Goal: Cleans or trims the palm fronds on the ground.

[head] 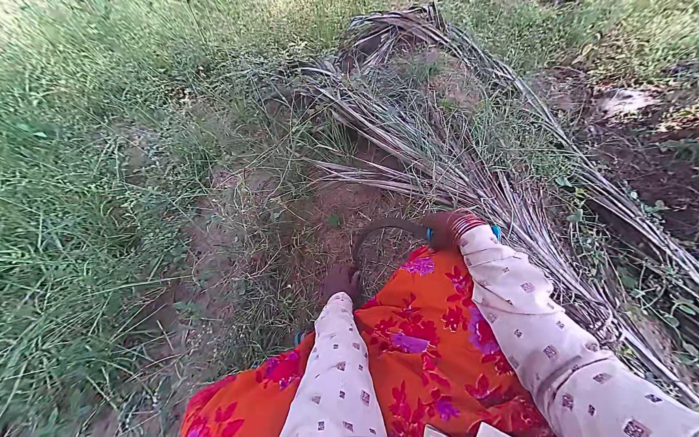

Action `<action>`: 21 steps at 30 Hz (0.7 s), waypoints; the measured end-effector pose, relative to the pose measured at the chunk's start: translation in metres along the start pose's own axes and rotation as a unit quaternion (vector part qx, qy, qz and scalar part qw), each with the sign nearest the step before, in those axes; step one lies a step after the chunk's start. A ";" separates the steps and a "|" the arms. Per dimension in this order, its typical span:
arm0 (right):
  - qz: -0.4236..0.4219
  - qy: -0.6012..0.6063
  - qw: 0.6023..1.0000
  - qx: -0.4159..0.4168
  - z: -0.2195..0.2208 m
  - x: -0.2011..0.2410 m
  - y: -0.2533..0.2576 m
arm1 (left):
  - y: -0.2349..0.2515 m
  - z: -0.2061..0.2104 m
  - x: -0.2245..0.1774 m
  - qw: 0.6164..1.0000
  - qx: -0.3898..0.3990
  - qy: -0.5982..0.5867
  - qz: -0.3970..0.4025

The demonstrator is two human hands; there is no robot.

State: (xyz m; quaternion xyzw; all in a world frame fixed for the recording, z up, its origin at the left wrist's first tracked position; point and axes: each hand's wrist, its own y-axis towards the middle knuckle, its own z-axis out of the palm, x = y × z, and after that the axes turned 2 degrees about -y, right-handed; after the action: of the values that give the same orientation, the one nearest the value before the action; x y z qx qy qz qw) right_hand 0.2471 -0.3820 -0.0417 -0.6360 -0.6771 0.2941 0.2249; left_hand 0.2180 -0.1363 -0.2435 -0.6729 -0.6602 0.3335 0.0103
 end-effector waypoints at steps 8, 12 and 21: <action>-0.019 0.003 1.000 -0.003 -0.001 -0.008 0.012 | -0.004 -0.002 0.000 0.999 0.013 -0.034 -0.039; -0.018 0.010 1.000 -0.004 -0.003 -0.009 0.011 | -0.001 -0.001 0.002 0.999 0.023 -0.025 -0.029; -0.002 -0.011 1.000 0.027 0.004 -0.004 0.017 | -0.004 -0.007 0.001 0.999 0.013 -0.048 -0.019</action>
State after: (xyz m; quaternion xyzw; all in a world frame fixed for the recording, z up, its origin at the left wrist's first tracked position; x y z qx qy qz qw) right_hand 0.2570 -0.3866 -0.0565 -0.6250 -0.6728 0.3186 0.2351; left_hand 0.2179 -0.1316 -0.2369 -0.6436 -0.6680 0.3735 -0.0063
